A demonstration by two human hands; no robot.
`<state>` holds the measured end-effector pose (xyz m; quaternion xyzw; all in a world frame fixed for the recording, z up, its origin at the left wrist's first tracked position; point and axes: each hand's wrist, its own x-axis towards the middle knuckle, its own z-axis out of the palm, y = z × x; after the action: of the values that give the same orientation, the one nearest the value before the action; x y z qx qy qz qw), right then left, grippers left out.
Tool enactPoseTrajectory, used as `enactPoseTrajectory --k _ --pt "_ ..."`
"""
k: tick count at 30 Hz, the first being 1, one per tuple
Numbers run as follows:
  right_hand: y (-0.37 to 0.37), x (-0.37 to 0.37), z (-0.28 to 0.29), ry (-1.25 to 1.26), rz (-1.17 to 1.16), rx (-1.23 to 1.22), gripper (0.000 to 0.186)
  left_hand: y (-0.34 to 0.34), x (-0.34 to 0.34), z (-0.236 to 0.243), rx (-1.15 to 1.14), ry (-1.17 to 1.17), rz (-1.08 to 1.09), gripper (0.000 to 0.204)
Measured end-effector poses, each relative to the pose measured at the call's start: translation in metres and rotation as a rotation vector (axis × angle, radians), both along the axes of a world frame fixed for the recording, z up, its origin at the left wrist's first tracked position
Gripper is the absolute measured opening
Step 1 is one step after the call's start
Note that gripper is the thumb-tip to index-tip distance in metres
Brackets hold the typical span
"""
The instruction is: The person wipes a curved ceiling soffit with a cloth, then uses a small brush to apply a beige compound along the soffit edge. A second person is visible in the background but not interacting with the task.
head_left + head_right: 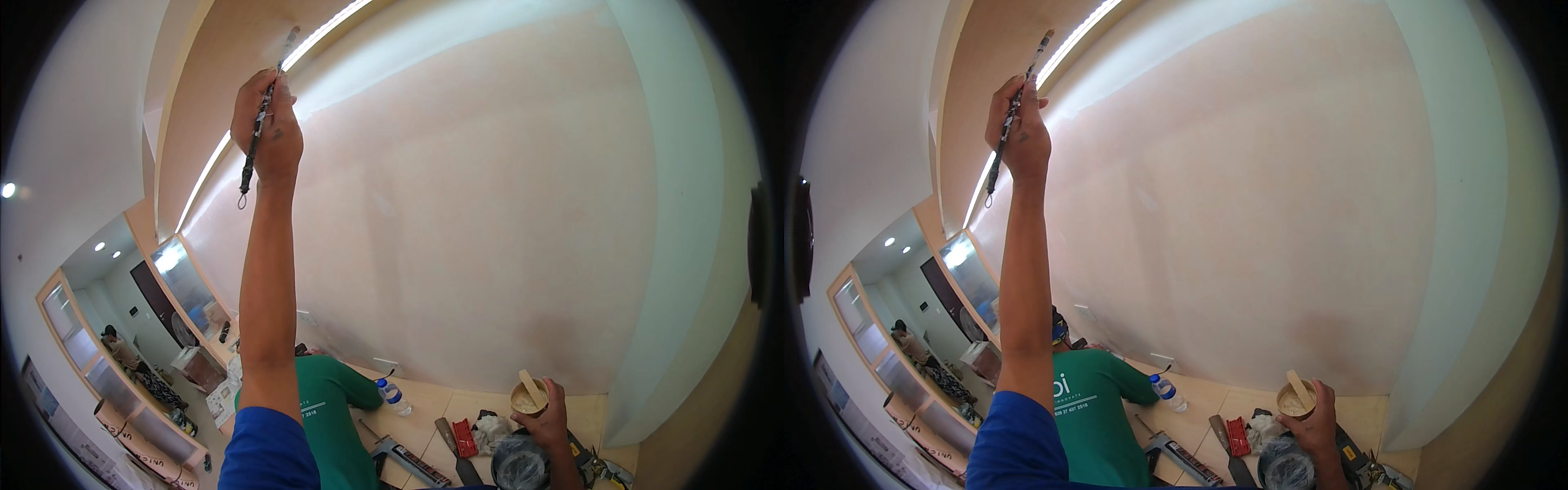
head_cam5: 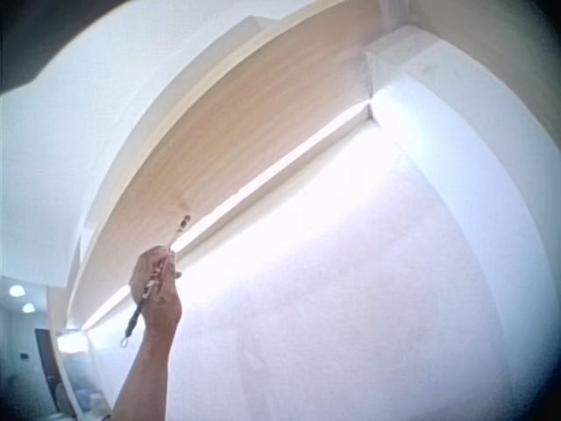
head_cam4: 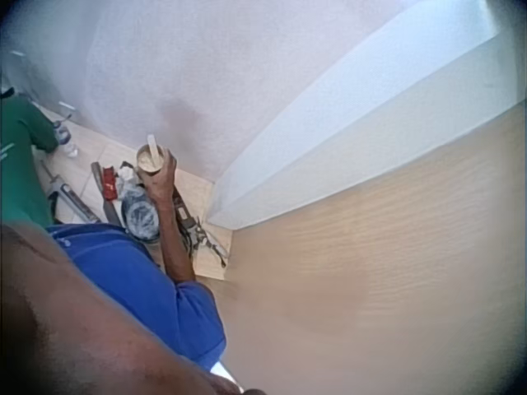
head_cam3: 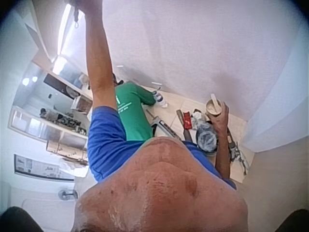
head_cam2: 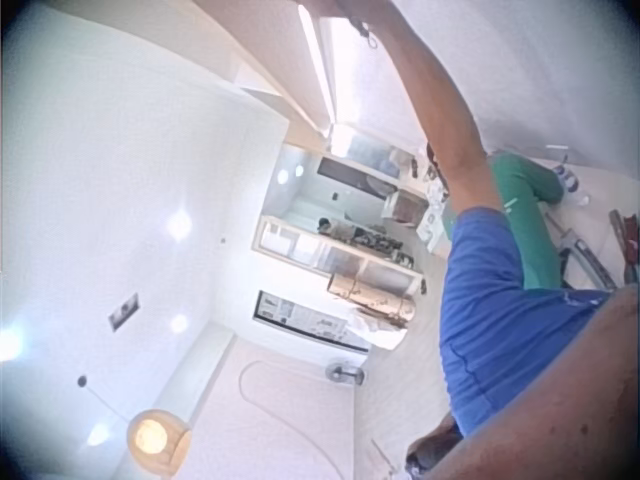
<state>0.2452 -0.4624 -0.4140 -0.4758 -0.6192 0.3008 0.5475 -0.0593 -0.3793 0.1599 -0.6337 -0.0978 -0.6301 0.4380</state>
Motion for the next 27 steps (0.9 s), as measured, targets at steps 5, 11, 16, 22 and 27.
enactPoseTrajectory --k 5,11,16,22,27 --pt "-0.002 -0.001 0.005 0.017 0.008 -0.023 0.103 0.003 -0.003 0.008 0.004 -0.011 -0.057 0.013" --pt "0.000 -0.001 0.004 0.028 0.005 -0.028 0.104 -0.003 0.005 0.003 0.034 -0.031 -0.008 0.012" --pt "-0.001 -0.001 0.003 0.041 0.004 -0.032 0.105 0.011 0.001 0.010 0.003 -0.027 0.045 0.009" --pt "-0.002 0.000 0.004 0.051 0.002 -0.028 0.104 0.008 0.003 0.002 0.032 -0.035 -0.012 0.010" --pt "-0.001 0.000 0.001 0.026 -0.010 -0.021 0.104 0.006 0.003 0.013 0.066 0.003 0.090 0.010"
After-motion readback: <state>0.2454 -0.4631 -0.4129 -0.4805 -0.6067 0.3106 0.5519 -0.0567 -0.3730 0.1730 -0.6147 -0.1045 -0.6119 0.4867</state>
